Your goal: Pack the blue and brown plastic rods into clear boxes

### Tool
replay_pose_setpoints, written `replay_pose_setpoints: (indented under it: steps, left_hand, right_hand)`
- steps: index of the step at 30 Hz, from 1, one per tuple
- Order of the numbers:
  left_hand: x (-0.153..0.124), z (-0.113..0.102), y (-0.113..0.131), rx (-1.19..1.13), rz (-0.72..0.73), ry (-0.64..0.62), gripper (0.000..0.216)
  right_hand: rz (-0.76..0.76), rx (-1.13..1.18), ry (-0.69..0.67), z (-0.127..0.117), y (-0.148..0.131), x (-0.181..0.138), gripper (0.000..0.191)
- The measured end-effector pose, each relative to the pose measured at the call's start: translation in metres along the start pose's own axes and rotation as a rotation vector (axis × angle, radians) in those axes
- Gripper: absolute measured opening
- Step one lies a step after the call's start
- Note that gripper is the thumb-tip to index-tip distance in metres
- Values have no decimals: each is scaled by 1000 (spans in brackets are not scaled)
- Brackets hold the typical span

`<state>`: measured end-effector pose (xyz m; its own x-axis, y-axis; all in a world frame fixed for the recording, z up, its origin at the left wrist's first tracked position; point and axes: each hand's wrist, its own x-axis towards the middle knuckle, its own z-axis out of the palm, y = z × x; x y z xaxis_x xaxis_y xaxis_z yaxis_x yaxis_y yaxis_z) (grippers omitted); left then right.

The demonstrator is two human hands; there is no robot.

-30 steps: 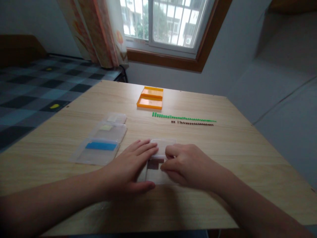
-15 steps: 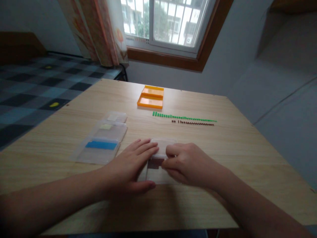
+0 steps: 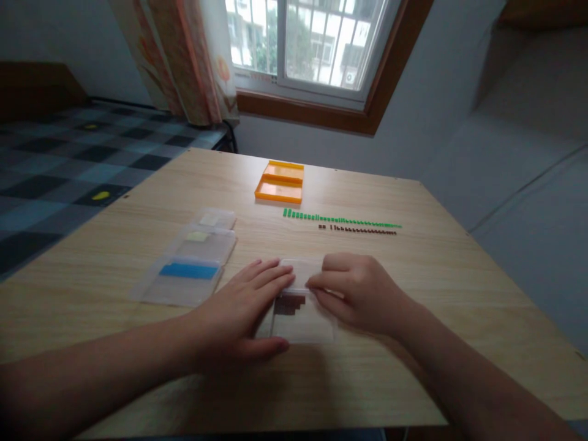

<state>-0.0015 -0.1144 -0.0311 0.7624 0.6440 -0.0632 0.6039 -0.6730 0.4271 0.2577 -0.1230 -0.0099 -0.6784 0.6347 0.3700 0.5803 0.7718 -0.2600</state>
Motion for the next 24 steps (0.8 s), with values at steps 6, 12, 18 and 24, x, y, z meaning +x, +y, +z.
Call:
replay_pose_setpoints:
  steps: [6,12,18,24]
  left_hand:
    - [-2,1,-1,-15,5,26,91]
    - [0,0,0,-11,-8,12,94]
    - [1,0,1,5,-18,-2,95]
    - [0,0,0,16,-8,-5,96]
  right_hand:
    - [438,11,207,17,35,3,31]
    - [566,-179,77,38,55,12,44]
    - [615,-266,65,43,63,23,43]
    - [608,-242,77,42,64,24,37]
